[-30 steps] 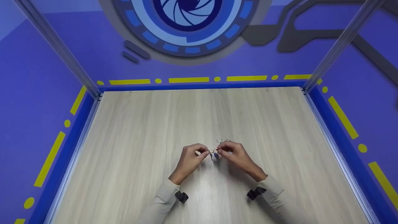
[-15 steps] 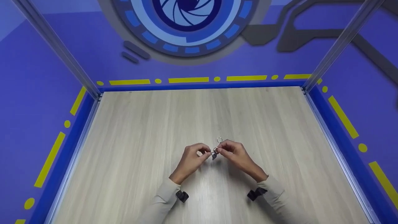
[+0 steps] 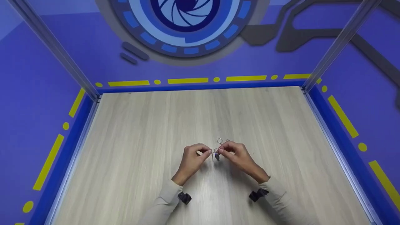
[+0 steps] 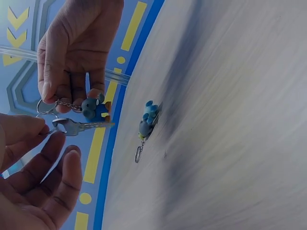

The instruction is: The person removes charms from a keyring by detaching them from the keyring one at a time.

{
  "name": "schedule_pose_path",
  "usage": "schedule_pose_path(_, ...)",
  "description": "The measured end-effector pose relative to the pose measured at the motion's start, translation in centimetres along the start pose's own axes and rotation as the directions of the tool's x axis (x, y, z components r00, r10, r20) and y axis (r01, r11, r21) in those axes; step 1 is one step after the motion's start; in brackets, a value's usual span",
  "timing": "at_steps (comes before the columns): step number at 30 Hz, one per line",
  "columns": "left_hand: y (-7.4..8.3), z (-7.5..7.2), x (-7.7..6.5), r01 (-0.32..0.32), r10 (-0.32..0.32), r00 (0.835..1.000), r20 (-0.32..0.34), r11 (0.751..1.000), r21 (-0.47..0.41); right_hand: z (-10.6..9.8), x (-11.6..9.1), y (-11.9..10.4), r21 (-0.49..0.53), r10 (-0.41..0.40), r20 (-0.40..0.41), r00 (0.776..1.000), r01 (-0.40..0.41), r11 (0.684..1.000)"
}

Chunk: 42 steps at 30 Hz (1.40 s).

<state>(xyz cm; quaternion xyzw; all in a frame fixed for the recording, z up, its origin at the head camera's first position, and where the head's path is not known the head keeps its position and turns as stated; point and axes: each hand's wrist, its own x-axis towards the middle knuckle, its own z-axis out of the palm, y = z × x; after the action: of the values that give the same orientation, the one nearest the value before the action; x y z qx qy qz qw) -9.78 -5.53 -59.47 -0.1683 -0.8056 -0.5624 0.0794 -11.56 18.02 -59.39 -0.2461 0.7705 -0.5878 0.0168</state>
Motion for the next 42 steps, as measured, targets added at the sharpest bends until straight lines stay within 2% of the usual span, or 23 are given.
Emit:
schedule_pose_path(5,-0.08,0.17,-0.03,-0.016,0.016,1.000,-0.024,1.000,-0.025,0.03,-0.12,0.05,0.039,0.028,-0.011,1.000,-0.028,0.999)
schedule_pose_path(10,-0.12,0.06,-0.03,0.000,0.000,0.999,0.043,1.000,-0.006,0.07,-0.19,-0.08,0.064,0.039,-0.030,0.999,-0.037,0.997)
schedule_pose_path(17,0.10,-0.30,0.07,-0.022,0.015,0.993,0.118,0.998,0.052,0.05,-0.28,-0.02,0.010,0.008,-0.003,1.000,-0.008,1.000)
schedule_pose_path(21,0.38,-0.27,0.05,-0.027,0.020,0.994,0.105,0.998,0.064,0.12,-0.44,-0.05,-0.016,0.006,0.018,1.000,-0.006,1.000)
schedule_pose_path(25,0.50,-0.20,0.15,-0.058,0.052,0.995,0.082,0.996,0.069,0.12,-0.39,-0.26,-0.040,0.006,0.034,0.999,-0.005,0.999)
schedule_pose_path(30,0.60,-0.31,0.24,-0.088,0.080,0.992,0.093,0.993,0.082,0.16,-0.20,-0.39,-0.071,-0.013,0.053,0.999,0.017,0.997)
schedule_pose_path(42,0.50,-0.36,0.19,-0.073,0.066,0.993,0.103,0.995,0.071,-0.08,0.10,-0.50,-0.137,-0.048,0.102,0.994,0.062,0.989)
